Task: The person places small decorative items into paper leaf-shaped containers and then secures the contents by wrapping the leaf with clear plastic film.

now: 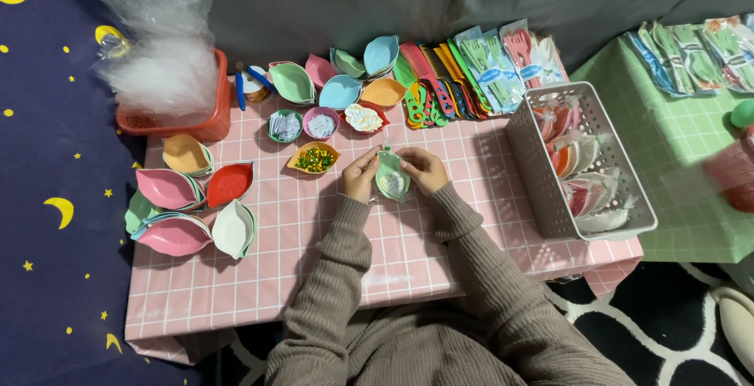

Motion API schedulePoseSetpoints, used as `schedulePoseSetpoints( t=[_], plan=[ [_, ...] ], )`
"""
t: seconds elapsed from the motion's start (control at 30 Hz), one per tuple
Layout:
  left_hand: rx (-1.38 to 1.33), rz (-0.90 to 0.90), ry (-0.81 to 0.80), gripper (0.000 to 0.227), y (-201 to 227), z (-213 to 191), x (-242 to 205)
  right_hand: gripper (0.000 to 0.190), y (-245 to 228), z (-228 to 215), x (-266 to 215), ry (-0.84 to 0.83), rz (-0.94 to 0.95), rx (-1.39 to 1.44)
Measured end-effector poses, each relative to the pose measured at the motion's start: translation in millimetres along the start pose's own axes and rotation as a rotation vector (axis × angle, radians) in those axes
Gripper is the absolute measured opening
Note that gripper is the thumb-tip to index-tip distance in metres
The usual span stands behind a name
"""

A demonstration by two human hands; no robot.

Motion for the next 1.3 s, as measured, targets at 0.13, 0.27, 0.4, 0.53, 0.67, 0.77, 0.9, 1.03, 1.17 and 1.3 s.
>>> schedulePoseSetpoints(
  t=[0.13, 0.27, 0.4, 0.53, 0.67, 0.77, 0.9, 1.03, 1.17, 1.3],
  plan=[
    [0.025, 0.015, 0.03, 0.028, -0.2, 2.9, -0.4, 0.024, 1.3, -1.0, -1.8, 0.022, -0.029, -0.03],
    [0.124, 0.068, 0.088, 0.025, -8.3, -5.4, 7.8, 0.019, 1.5, 5.0, -8.6, 0.02, -0.04, -0.097],
    [0.212, 0.095, 0.116, 0.013, -10.3, -11.5, 9.7, 0.017, -2.3, 14.0, -11.3, -0.024, -0.05, -0.152],
    [0.262, 0.135, 0.126, 0.01, 6.8, -8.8, 3.0, 0.017, -13.7, 20.3, -19.7, -0.017, -0.085, -0.197],
    [0.324, 0.202, 0.133, 0.008, 8.1, -6.7, 3.1, 0.023, -24.4, 25.0, -27.5, -0.034, -0.163, -0.242],
    [0.354, 0.254, 0.123, 0.011, -5.4, -4.8, 9.8, 0.028, -21.1, 16.5, -30.7, -0.002, -0.184, -0.318],
    [0.527, 0.343, 0.093, 0.02, 1.9, 2.4, 6.4, 0.031, -21.6, -11.9, -33.1, 0.158, -0.295, -0.405],
    [0.719, 0.386, 0.029, 0.021, 16.2, 2.8, 0.3, 0.037, -34.8, -49.5, -63.6, 0.274, -0.296, -0.367],
    [0.916, 0.404, 0.032, 0.016, 11.1, 3.0, 1.8, 0.044, -65.9, -92.5, -115.1, 0.372, -0.323, -0.277],
    [0.949, 0.396, 0.052, 0.013, 20.2, 6.8, -3.9, 0.055, -133.9, -133.9, -166.3, 0.438, -0.485, -0.332]
  ],
)
Point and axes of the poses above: each hand's wrist, its own x-axis towards the middle knuckle, its own z-axis out of the palm, y = z × x, the point moved 5 cm from there along x, towards the middle knuckle, and after that the axes turned 8 degrees about x, right-handed, at the moved point
